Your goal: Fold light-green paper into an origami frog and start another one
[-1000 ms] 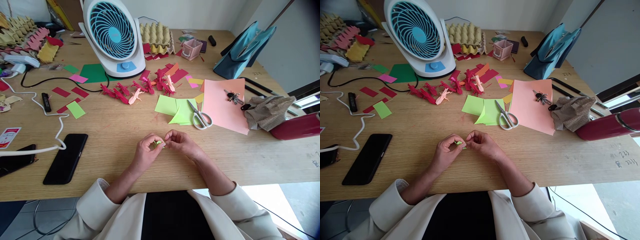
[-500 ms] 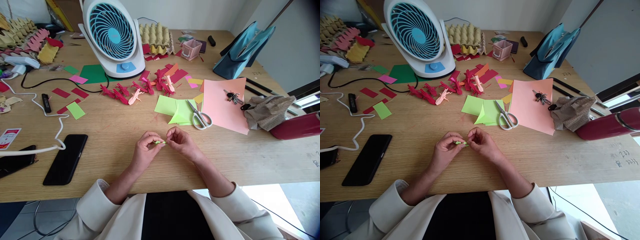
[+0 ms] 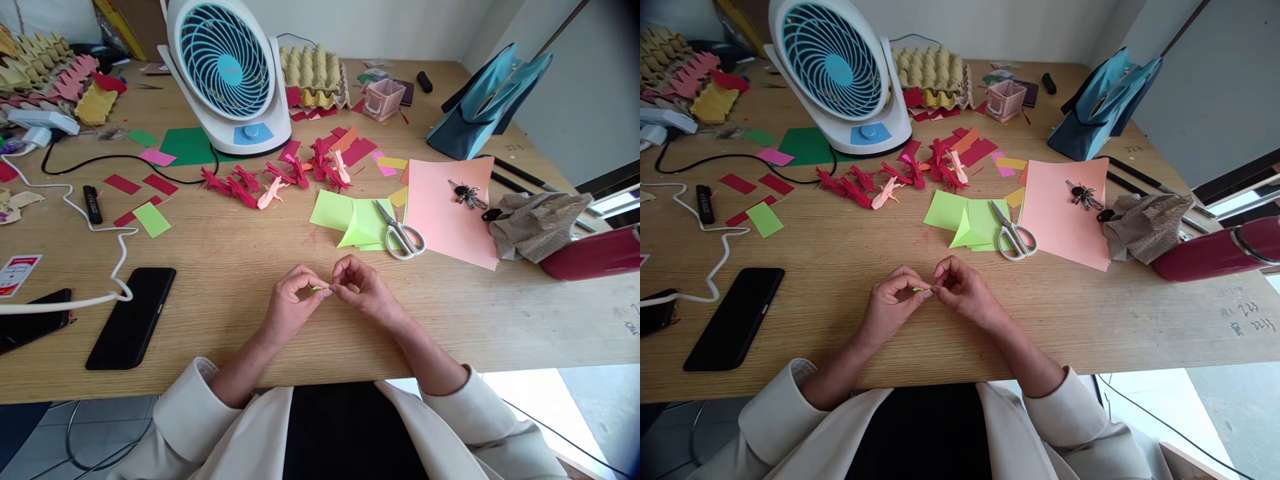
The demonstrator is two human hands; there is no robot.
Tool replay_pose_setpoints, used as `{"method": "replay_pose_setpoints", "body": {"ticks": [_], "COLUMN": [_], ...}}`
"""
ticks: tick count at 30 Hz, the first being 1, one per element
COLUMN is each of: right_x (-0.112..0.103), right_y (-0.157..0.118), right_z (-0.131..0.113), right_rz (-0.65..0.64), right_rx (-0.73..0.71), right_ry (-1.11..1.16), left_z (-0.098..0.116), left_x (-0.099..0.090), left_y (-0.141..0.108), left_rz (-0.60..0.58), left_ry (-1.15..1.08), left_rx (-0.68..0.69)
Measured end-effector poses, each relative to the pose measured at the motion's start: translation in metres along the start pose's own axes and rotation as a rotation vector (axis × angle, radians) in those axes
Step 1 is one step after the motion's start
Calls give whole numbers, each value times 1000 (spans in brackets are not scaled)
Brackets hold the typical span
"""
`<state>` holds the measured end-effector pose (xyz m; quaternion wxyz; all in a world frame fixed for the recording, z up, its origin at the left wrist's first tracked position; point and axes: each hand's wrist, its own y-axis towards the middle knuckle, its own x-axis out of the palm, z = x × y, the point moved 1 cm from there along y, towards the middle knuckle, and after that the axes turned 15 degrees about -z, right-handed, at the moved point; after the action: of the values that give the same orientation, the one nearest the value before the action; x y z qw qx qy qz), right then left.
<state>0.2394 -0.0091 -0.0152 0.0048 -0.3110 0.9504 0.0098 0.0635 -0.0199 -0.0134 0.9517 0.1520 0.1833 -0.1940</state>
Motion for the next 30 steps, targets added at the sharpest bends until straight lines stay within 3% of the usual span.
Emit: {"method": "replay_pose_setpoints", "body": {"ticks": [8,15,23,30], "right_x": [2,-6,-5,-4], "right_y": [1,-1,-1,0], "right_z": [0,-2,3,2], "right_rz": [30,-111,-42,-3], "right_rx": [-22,127,108,186], "right_ry": [-39,-37,-24,52], "left_z": [1,4,3,3], "left_x": [0,-4,-2,0], "left_y": [0,0,0,-2], "left_rz": [2,46,49,79], "left_ry": [-11,19,93,221], "left_rx": [8,35,68,111]}}
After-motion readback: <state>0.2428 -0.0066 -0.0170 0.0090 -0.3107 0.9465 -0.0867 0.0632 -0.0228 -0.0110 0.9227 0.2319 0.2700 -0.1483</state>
